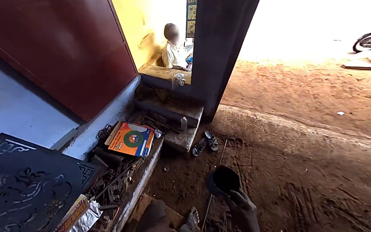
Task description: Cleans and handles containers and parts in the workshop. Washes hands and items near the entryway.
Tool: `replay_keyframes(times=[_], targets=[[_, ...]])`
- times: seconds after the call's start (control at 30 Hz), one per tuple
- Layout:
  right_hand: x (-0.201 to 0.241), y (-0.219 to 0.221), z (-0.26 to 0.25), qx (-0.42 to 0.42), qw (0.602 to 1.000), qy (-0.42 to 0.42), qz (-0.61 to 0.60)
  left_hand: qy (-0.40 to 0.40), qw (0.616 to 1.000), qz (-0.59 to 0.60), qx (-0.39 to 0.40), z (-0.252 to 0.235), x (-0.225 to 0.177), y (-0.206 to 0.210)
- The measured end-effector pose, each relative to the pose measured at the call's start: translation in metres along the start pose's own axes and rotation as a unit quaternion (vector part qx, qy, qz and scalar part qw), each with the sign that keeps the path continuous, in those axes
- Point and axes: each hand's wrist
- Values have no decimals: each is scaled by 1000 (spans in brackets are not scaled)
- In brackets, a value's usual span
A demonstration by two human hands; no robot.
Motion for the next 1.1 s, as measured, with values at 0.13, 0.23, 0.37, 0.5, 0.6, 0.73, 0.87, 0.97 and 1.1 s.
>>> replay_keyframes(times=[0.13,0.23,0.37,0.5,0.6,0.73,0.87,0.97,1.1], targets=[[-23,9,-104,-17,999,-43,21,0,999,42,-14,-45,-30,-37],[-33,25,-178,-9,999,-34,25,-15,994,99,-47,-77,-50,-82],[-46,63,-278,3,999,-15,39,-35,979,152,-134,-149,-59,-174],[-61,117,-382,33,998,12,57,-92,980,123,-126,-212,-71,-295],[-76,175,-472,57,994,37,82,-142,969,159,-122,-285,-64,-377],[-106,261,-569,107,987,54,104,-209,954,181,-115,-370,-47,-459],[-145,337,-649,176,972,60,141,-259,918,254,-157,-461,-42,-527],[-174,388,-681,176,972,42,150,-292,881,311,-207,-532,-26,-550],[-221,435,-692,162,974,-17,156,-304,834,377,-263,-617,-3,-554]])
Point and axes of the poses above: each hand's wrist, its own z-axis away from the middle knuckle, its own y-axis out of the palm, x = y × z, and after that the axes turned 13 degrees about -y, right-handed
